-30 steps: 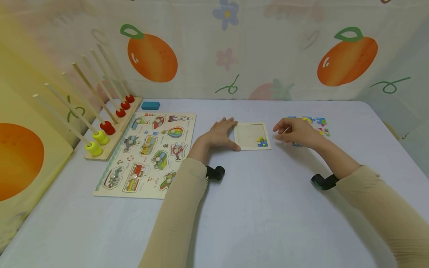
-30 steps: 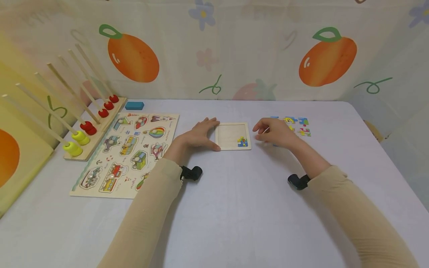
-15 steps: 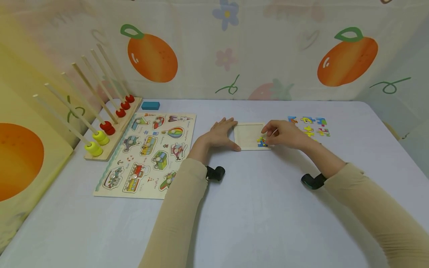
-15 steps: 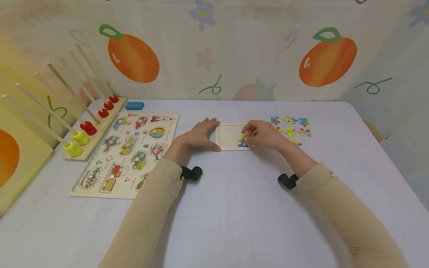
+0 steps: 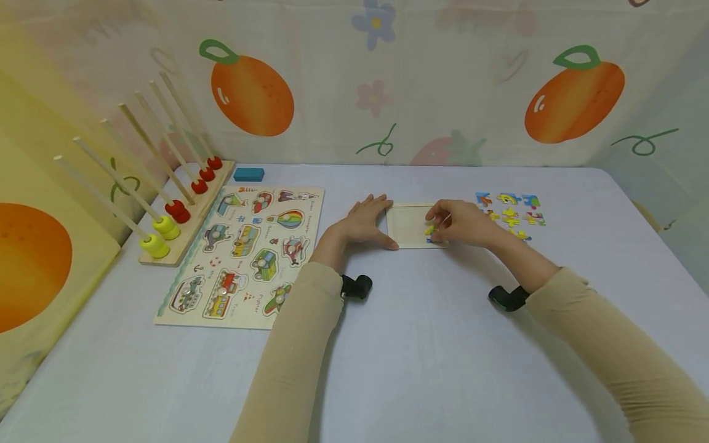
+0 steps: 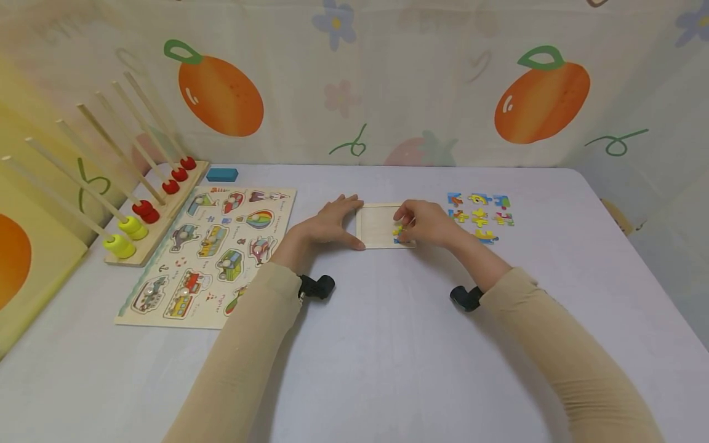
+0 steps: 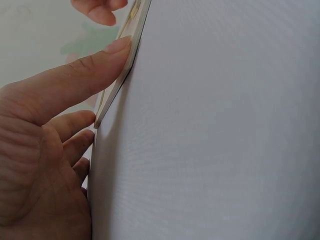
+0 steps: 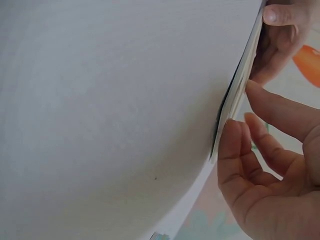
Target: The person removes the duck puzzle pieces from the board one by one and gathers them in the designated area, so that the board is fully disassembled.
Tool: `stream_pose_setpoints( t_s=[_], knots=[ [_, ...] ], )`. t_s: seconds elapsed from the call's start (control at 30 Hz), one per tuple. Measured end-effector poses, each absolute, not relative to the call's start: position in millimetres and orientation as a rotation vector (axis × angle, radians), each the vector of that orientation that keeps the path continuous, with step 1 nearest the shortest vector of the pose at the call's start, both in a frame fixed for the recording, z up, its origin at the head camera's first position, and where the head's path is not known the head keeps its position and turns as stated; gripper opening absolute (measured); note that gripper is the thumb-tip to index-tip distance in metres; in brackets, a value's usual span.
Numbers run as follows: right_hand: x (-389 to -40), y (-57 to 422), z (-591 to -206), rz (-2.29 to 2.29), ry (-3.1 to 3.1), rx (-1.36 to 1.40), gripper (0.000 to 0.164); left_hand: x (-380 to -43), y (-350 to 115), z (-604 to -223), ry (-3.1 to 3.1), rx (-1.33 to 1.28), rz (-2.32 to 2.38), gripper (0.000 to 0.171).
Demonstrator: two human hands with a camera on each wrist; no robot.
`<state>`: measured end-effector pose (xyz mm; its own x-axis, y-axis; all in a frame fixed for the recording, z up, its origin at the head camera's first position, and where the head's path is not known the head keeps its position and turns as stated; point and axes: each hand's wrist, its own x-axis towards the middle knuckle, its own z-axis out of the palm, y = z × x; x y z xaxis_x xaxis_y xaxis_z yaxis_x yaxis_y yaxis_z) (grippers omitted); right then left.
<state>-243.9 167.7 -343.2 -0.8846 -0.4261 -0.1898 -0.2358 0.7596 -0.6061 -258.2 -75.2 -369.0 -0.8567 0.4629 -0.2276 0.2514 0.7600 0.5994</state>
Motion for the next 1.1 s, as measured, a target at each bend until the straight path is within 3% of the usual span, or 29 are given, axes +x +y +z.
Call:
stream_pose_setpoints(
  t_s=[1.1],
  knots=[
    [-246.1, 165.5, -347.8, -0.774, 2.649, -0.472, 0.038, -259.8, -74.6, -370.1, 2.595, 0.547, 0.797, 0.099]
  ],
)
